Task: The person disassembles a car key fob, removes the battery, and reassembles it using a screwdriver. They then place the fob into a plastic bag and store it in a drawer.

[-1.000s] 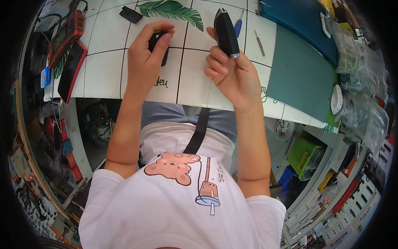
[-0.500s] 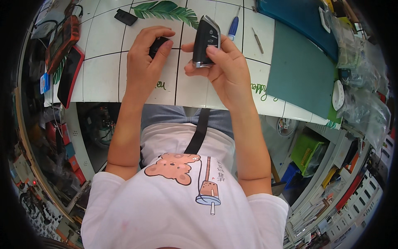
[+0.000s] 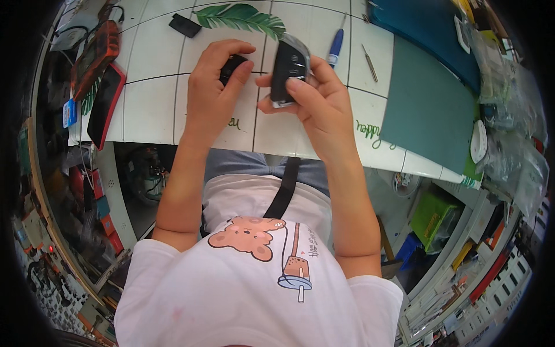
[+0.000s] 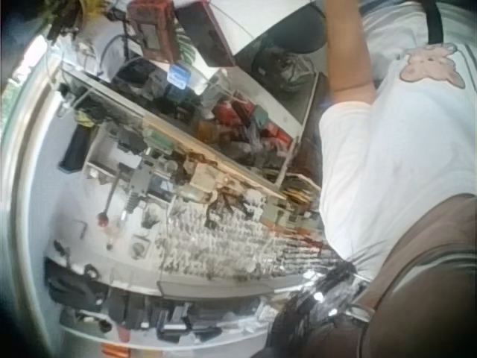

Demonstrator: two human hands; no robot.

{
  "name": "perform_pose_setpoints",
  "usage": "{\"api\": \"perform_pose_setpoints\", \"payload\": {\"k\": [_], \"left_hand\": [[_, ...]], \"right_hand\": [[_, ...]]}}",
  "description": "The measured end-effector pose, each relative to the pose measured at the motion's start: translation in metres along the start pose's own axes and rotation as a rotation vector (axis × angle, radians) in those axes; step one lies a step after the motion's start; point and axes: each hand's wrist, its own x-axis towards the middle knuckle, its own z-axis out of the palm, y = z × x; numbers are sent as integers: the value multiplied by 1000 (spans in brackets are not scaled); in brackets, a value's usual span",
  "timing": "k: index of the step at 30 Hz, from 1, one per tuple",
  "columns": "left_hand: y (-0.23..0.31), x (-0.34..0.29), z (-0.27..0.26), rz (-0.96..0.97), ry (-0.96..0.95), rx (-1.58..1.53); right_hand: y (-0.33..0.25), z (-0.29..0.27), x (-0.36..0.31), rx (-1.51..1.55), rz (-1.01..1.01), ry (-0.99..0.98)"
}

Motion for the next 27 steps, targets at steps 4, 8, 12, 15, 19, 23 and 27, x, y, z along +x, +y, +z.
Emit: {"api": "perform_pose_setpoints", "payload": {"k": [4,8,12,15,19,23,27], "left_hand": [[9,-2,-7,17,55,186],[21,-11,-17,42,1,474],[15,-12,-18,35,-42,365],[30,3,-19,38,-32,106],[56,29,8,252,-21,-126],[81,56,44,358,-72,-1],[83,79,45,271,-203,17]], "right_hand": [[-4,-1,-5,58,-35,69],[-19,-9,-36,-5,-165,171],[-47,-34,-57,22,-326,335],[-67,-51,-61,109,-382,305],[-57,-23,-30,-24,-139,448],[-54,8,11,327,-73,268],[-69,9,22,130,98,550]]}}
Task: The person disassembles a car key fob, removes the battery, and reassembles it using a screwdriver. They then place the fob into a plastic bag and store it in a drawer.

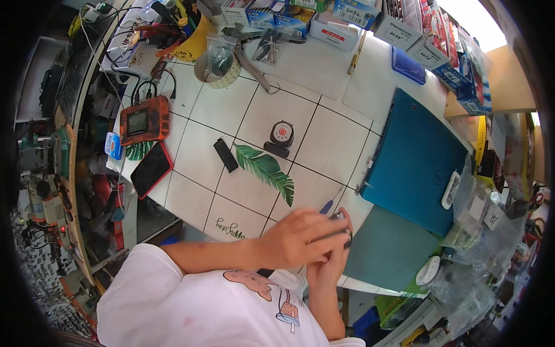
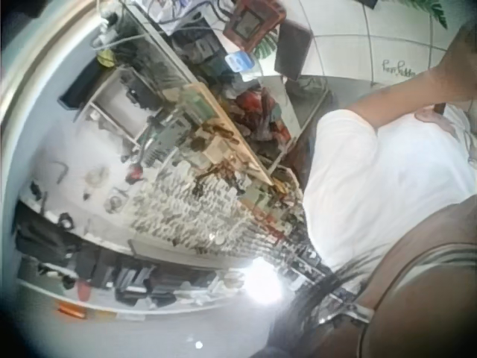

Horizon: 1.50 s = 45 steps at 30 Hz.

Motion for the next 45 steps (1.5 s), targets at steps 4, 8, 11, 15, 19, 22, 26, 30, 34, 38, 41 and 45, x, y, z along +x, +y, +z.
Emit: {"api": "perform_pose_setpoints", "payload": {"k": [4,8,11,15,19,22,26,30,34,38,41,45], "left_hand": [[-28,33,-54,-215,214,237],[-75,53,-67,-524,-26,-28],[-82,53,-54,-697,-54,-103],[-85,57,-66,-678,-12,-237],[-96,54,-61,-638,-122,-385],[-98,51,-55,-723,-85,-557],[-100,49,-56,-881,-70,-797],[-102,53,-59,-865,-35,-855],[-103,52,-58,-914,-58,-839],[-111,38,-51,-975,2,-904],[-112,36,-57,-1001,-7,-881],[-118,35,-62,-918,-65,-774]], "right_hand": [[-42,3,-7,21,115,33],[-88,37,-33,-92,92,128],[-117,52,-55,-154,42,198],[-133,60,-69,-177,-34,208],[-127,62,-78,-117,-23,261],[-119,62,-84,-68,-10,266],[-111,62,-88,-44,3,308],[-108,59,-86,-47,17,354],[-110,65,-77,-48,14,355],[-116,73,-66,-55,15,338],[-116,73,-60,-62,32,328],[-117,74,-56,-81,59,335]]}}
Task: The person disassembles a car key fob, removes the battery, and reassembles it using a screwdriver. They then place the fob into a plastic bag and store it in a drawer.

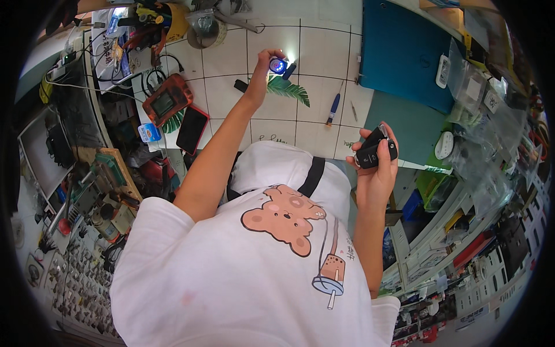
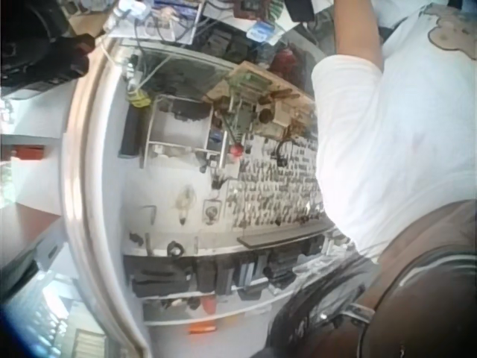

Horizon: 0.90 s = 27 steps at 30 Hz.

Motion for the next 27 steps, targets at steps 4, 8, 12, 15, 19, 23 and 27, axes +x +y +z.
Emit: {"api": "perform_pose_setpoints", "payload": {"k": [4,8,12,15,19,23,27], "left_hand": [[9,-4,1,-1,-3,58],[12,-7,1,-10,-20,19],[12,-7,3,22,-31,-12],[14,-7,7,38,-41,-75],[14,-7,8,30,-20,-79],[13,-7,9,41,-10,-57],[13,-7,8,57,-2,-49]], "right_hand": [[1,5,4,-16,11,-28],[-2,4,6,-24,9,-28],[-4,2,6,-31,12,-7],[-3,2,6,-25,14,6],[-1,0,6,-15,4,1],[-1,-1,5,-20,0,4],[0,-3,6,-20,-3,5]]}}
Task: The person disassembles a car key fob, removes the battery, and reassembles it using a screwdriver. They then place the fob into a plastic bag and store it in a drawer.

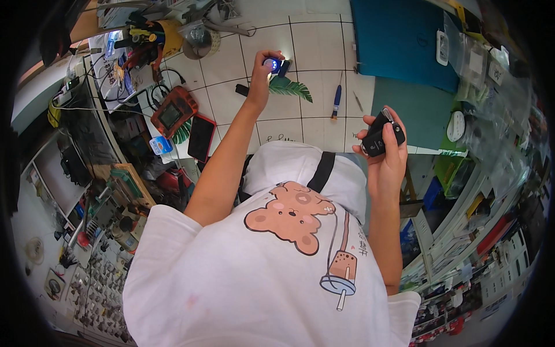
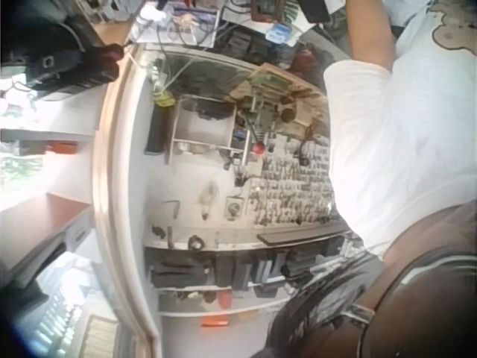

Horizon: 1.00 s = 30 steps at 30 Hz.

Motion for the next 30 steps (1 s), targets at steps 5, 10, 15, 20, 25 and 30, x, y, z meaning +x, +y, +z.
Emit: {"api": "perform_pose_setpoints", "payload": {"k": [5,10,15,20,25,30], "left_hand": [[-1,1,0,-9,3,-22],[-3,2,-1,-31,2,-51],[-5,2,-1,-34,16,-75],[-3,2,-2,-25,18,14],[4,3,2,-23,49,13],[-6,11,2,-40,42,-171]], "right_hand": [[-2,-4,2,4,-15,21],[-4,-16,4,17,-25,48],[-2,-19,4,13,-27,72],[3,-22,4,19,-23,64],[4,-26,-3,40,-42,87],[12,-41,-26,90,-90,169]]}}
